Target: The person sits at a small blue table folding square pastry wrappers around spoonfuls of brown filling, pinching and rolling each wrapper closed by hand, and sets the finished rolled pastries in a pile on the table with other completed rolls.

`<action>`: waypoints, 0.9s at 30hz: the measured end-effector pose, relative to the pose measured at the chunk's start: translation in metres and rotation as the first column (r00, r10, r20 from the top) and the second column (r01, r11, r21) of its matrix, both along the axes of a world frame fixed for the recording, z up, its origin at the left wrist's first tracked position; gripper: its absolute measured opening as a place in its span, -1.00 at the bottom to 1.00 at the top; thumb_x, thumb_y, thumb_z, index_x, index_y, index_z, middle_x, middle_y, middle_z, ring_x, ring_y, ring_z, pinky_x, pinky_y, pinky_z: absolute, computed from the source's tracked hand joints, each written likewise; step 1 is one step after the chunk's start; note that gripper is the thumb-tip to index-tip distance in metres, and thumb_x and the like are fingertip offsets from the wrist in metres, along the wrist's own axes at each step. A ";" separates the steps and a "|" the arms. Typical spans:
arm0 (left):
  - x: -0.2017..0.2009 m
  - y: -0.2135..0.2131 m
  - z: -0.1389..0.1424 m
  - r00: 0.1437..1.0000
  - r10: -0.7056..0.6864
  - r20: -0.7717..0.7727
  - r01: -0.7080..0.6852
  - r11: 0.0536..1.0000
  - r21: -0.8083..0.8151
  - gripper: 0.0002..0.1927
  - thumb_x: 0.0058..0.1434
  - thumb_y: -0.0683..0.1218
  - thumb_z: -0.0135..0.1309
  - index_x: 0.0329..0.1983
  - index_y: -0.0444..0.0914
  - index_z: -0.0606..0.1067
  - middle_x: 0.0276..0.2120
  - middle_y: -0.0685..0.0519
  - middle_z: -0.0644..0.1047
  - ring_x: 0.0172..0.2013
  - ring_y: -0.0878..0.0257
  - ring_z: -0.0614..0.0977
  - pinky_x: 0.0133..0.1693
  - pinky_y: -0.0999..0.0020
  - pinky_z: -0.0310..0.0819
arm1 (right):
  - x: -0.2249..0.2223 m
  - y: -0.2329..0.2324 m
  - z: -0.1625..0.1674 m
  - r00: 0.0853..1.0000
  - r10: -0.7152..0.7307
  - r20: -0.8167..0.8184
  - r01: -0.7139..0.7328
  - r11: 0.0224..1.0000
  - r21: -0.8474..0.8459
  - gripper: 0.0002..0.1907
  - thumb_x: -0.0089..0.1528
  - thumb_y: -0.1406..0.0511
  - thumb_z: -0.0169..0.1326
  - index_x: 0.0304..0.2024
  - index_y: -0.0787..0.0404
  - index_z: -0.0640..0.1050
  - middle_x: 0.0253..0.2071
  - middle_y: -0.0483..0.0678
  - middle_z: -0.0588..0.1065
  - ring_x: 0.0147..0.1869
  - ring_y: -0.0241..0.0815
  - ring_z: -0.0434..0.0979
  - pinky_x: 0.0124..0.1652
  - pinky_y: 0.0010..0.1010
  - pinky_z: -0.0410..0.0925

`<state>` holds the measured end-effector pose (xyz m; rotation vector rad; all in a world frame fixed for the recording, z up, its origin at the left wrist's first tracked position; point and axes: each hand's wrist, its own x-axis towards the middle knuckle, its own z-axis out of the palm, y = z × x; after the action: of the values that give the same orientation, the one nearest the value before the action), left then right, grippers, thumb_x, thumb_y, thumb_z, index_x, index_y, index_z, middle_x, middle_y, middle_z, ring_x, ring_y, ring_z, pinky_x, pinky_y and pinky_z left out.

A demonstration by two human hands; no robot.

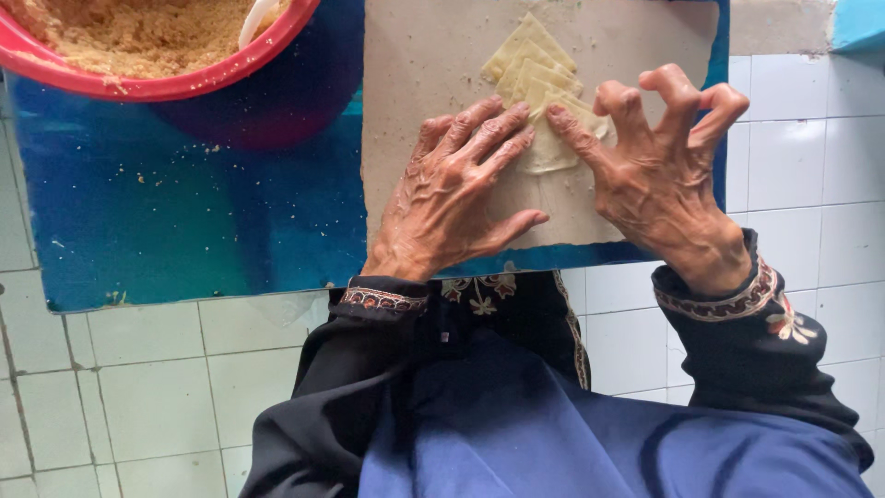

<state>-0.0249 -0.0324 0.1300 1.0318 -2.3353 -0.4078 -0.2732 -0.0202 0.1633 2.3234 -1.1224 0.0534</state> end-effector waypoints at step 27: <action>0.000 0.001 0.005 1.000 0.004 -0.003 -0.004 1.000 0.016 -0.24 0.15 0.33 0.24 0.26 -0.23 0.46 0.35 0.04 0.37 0.37 0.11 0.30 0.34 0.11 0.10 | -0.035 -0.042 -0.005 0.994 -0.066 0.089 0.054 0.990 0.129 -0.45 0.26 0.42 0.10 0.30 -0.07 0.51 0.09 -0.08 0.32 0.31 0.01 0.11 0.10 -0.01 0.07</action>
<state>-0.0250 -0.0314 0.1351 1.0423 -2.3308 -0.4272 -0.3078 -0.0623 0.1587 2.4180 -1.2749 0.0710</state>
